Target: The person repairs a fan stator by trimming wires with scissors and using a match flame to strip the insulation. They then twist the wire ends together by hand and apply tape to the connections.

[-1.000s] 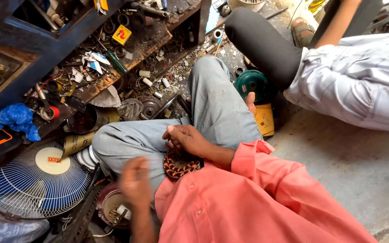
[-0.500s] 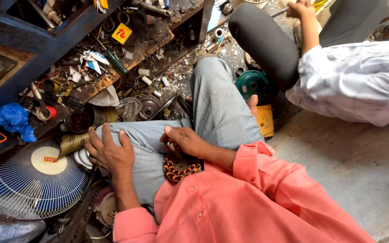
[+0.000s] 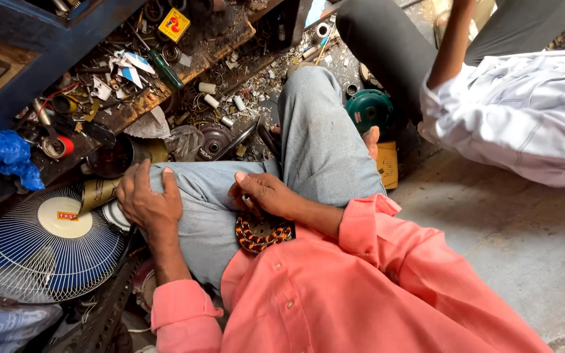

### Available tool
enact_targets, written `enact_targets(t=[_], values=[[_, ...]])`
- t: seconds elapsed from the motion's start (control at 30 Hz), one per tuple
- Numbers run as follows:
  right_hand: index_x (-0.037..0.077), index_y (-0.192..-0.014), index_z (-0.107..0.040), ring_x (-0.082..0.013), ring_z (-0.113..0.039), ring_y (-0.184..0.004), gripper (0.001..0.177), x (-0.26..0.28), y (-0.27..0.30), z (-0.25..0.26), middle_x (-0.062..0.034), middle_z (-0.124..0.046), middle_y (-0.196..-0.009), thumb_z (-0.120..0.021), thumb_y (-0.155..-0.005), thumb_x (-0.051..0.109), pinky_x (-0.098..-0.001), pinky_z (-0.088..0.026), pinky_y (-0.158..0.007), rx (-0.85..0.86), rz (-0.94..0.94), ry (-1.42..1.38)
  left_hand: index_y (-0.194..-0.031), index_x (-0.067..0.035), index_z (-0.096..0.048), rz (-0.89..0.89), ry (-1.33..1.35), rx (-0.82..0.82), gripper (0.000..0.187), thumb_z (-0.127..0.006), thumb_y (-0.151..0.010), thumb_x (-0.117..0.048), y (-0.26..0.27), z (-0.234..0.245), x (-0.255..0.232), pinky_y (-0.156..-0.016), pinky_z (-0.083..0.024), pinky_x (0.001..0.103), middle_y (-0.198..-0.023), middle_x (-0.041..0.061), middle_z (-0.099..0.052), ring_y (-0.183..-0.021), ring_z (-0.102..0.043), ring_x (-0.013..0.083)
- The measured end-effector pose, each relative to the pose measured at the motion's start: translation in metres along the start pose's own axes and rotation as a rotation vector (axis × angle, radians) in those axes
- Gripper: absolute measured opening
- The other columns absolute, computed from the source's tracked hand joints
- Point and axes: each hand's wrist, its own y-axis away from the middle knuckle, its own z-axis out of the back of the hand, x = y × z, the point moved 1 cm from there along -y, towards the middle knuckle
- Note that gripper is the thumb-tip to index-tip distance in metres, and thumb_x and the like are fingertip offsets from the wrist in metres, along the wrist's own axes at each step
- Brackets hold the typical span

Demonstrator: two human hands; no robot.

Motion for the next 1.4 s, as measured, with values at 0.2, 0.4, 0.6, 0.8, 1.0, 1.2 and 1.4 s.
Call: enact_targets(t=[0.2,0.4,0.6,0.8,1.0,1.2,1.4], values=[[-0.005,-0.106,-0.071,-0.0102,-0.054,-0.053,0.074,-0.001,-0.003,0.001,-0.0053,-0.063,-0.068,-0.038,-0.104,0.061,-0.0265,-0.047,-0.051,-0.02,0.005,0.002,-0.128,-0.005,-0.072,-0.003,-0.008,-0.016,0.045,-0.073,-0.094,-0.034,-0.001,-0.003,0.003,-0.11,-0.04,0.052,-0.136,0.017,-0.065,-0.128,-0.054,0.0371],[-0.005,-0.107,-0.071,-0.0114,-0.053,-0.05,0.075,-0.003,-0.006,0.001,-0.0058,-0.058,-0.063,-0.037,-0.104,0.062,-0.0273,-0.046,-0.049,-0.031,-0.003,0.021,-0.127,-0.007,-0.073,0.032,-0.009,-0.02,0.046,-0.074,-0.091,-0.036,-0.003,-0.001,-0.002,-0.105,-0.04,0.053,-0.135,0.015,-0.065,-0.127,-0.055,0.0364],[-0.006,-0.109,-0.073,-0.0115,-0.057,-0.056,0.079,-0.003,-0.009,0.002,-0.0063,-0.062,-0.068,-0.035,-0.104,0.062,-0.0274,-0.048,-0.054,-0.03,0.002,0.084,-0.125,-0.007,-0.073,-0.013,-0.01,-0.052,0.043,-0.074,-0.093,-0.036,-0.003,-0.004,0.002,-0.11,-0.041,0.051,-0.132,0.013,-0.067,-0.126,-0.057,0.0344],[-0.007,-0.11,-0.073,-0.0131,-0.061,-0.061,0.08,-0.002,-0.011,0.002,-0.0065,-0.064,-0.071,-0.035,-0.103,0.062,-0.0284,-0.051,-0.057,-0.055,0.003,0.121,-0.126,-0.007,-0.073,-0.011,0.03,-0.069,0.044,-0.073,-0.094,-0.036,-0.004,-0.009,0.005,-0.107,-0.041,0.051,-0.131,0.015,-0.067,-0.126,-0.055,0.0363],[-0.009,-0.109,-0.072,-0.0151,-0.063,-0.067,0.08,-0.003,-0.017,0.0,-0.0101,-0.066,-0.074,-0.037,-0.103,0.062,-0.0298,-0.053,-0.06,-0.063,0.019,0.069,-0.122,-0.009,-0.074,0.036,0.036,-0.048,0.041,-0.073,-0.092,-0.037,-0.016,-0.015,0.004,-0.106,-0.043,0.051,-0.13,0.014,-0.067,-0.126,-0.055,0.0364],[-0.008,-0.106,-0.071,-0.018,-0.063,-0.067,0.08,-0.004,-0.023,-0.004,-0.0111,-0.07,-0.079,-0.036,-0.102,0.064,-0.03,-0.052,-0.06,-0.062,0.005,-0.037,-0.123,-0.011,-0.074,0.049,0.023,-0.022,0.044,-0.071,-0.092,-0.042,-0.031,-0.027,0.008,-0.106,-0.041,0.052,-0.133,0.015,-0.065,-0.125,-0.054,0.0377],[-0.003,-0.1,-0.07,-0.0136,-0.059,-0.06,0.069,-0.002,-0.031,-0.01,-0.005,-0.064,-0.071,-0.045,-0.1,0.061,-0.0289,-0.05,-0.057,-0.045,-0.041,-0.068,-0.122,-0.016,-0.075,0.117,0.039,0.0,0.045,-0.068,-0.089,-0.046,-0.043,-0.031,0.004,-0.108,-0.037,0.056,-0.134,0.011,-0.065,-0.128,-0.052,0.0361]])
